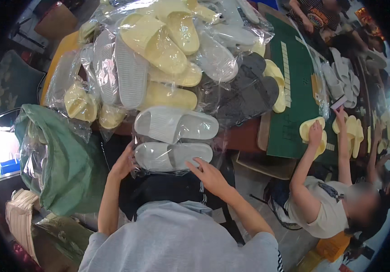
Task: The person packages slippers by opening clear plastic bags, placing pairs of slippers inside the bags by hand, and setting them onto the table.
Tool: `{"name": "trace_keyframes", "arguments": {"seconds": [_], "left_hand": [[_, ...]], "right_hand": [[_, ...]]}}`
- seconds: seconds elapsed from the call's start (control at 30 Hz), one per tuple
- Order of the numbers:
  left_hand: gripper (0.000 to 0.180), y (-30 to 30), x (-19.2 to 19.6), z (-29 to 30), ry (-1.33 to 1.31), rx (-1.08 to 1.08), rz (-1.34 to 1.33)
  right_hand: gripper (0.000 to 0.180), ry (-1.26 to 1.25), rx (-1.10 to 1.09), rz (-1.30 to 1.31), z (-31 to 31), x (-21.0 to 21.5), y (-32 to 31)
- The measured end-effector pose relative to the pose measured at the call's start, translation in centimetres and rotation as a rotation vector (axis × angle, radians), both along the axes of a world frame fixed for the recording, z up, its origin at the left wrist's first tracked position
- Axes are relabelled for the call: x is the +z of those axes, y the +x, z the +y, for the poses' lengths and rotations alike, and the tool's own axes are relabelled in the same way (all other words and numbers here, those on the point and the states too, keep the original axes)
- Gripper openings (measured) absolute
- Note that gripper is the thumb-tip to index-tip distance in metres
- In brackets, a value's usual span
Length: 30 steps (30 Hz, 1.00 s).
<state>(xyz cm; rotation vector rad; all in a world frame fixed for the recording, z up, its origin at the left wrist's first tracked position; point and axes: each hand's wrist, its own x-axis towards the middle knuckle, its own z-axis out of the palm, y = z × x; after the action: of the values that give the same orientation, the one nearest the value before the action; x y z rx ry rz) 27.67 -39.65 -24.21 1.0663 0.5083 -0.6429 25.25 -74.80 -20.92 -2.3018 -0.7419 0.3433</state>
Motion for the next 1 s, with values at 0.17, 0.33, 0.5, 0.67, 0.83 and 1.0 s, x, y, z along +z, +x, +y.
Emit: {"name": "trace_keyframes", "arguments": {"seconds": [0.17, 0.33, 0.5, 0.67, 0.83, 1.0], "left_hand": [[0.051, 0.9, -3.6, -1.0, 0.385, -0.121, -0.275], [0.04, 0.9, -4.8, -0.6, 0.315, 0.05, -0.238], [0.038, 0.5, -5.0, 0.1, 0.247, -0.008, -0.31], [0.037, 0.0, -6.4, -0.8, 0.403, 0.025, -0.422], [0.036, -0.6, -6.9, -1.0, 0.451, 0.035, -0.451], [0.039, -1.4, -7.9, -0.5, 0.518, 0.118, -0.409]], "right_hand": [[0.049, -0.02, -0.164, 0.043, -1.4, 0.2, -2.8], [0.029, -0.145, -0.199, 0.004, -7.4, -2.6, -6.2], [0.017, 0.298, -0.775, 0.228, -5.6, -1.8, -0.5], [0.054, 0.537, -0.784, 0.328, -3.3, -8.8, 4.2], [0.063, 0.54, -1.009, 0.329, -0.5, -8.8, 7.6], [0.057, 0.633, -0.778, 0.222, -1.3, -8.0, 5.7]]}}
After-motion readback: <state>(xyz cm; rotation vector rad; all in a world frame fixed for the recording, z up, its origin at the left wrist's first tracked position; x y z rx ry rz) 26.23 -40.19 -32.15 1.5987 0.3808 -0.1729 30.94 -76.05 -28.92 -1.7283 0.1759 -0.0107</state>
